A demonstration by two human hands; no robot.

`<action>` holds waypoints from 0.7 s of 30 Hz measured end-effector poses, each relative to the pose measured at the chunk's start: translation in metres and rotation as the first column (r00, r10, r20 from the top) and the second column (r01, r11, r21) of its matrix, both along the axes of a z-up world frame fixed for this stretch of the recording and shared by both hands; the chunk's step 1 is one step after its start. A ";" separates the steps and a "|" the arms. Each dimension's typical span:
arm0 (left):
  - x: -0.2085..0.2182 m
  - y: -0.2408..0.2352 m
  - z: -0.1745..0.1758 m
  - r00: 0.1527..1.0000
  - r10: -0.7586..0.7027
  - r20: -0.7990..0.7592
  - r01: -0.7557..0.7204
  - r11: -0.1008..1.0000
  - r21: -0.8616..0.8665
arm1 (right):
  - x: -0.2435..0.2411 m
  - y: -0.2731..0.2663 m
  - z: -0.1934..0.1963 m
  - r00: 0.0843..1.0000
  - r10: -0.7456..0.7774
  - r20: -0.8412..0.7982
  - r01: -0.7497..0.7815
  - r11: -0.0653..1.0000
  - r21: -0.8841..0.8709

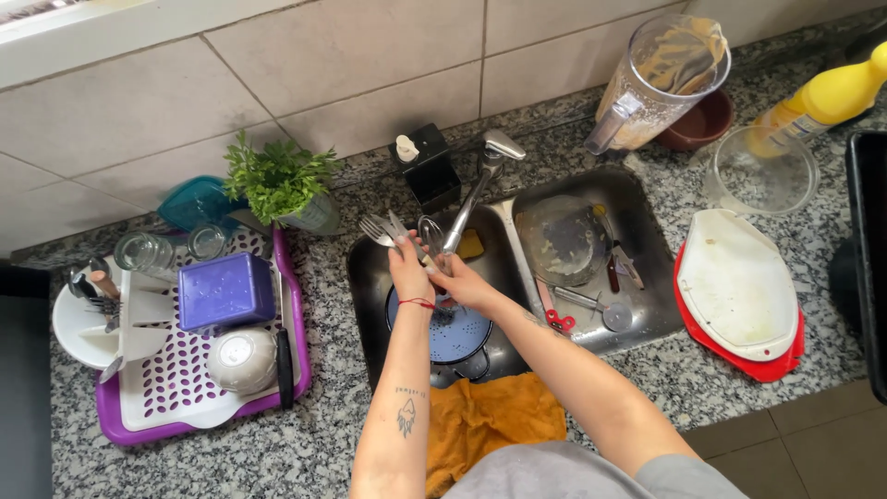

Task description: The person washes various kitchen items in a double-basin sink using a sponge and running water. They scrub and rinse a whisk, a ladle, a glass bowl, and a glass lid, placing each item into a purple dish rack on the counter after cleaning.

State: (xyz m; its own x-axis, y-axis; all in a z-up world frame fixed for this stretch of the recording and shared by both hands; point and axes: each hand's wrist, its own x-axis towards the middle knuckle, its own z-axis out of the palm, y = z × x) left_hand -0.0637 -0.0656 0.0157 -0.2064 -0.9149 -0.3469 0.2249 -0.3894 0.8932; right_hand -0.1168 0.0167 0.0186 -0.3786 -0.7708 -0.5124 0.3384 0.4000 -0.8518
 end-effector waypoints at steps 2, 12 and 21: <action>0.004 -0.019 -0.024 0.998 0.007 -0.066 -0.005 0.999 0.036 | 0.001 -0.016 0.001 0.997 0.056 -0.044 -0.057 0.998 -0.026; 0.035 0.014 -0.005 0.894 -0.399 -0.202 0.426 0.898 0.112 | -0.029 0.034 0.000 0.997 0.074 0.031 -0.072 0.996 -0.060; 0.026 0.047 0.014 0.805 -0.569 -0.168 0.593 0.770 0.236 | -0.053 0.115 0.012 0.990 0.080 0.117 -0.071 0.995 -0.074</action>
State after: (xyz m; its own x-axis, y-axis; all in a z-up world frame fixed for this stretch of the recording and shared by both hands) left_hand -0.0374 -0.0186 0.0299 -0.7073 -0.4862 -0.5131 -0.0542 -0.6864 0.7252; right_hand -0.1696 0.1318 0.0304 -0.2573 -0.8301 -0.4947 0.4105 0.3696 -0.8336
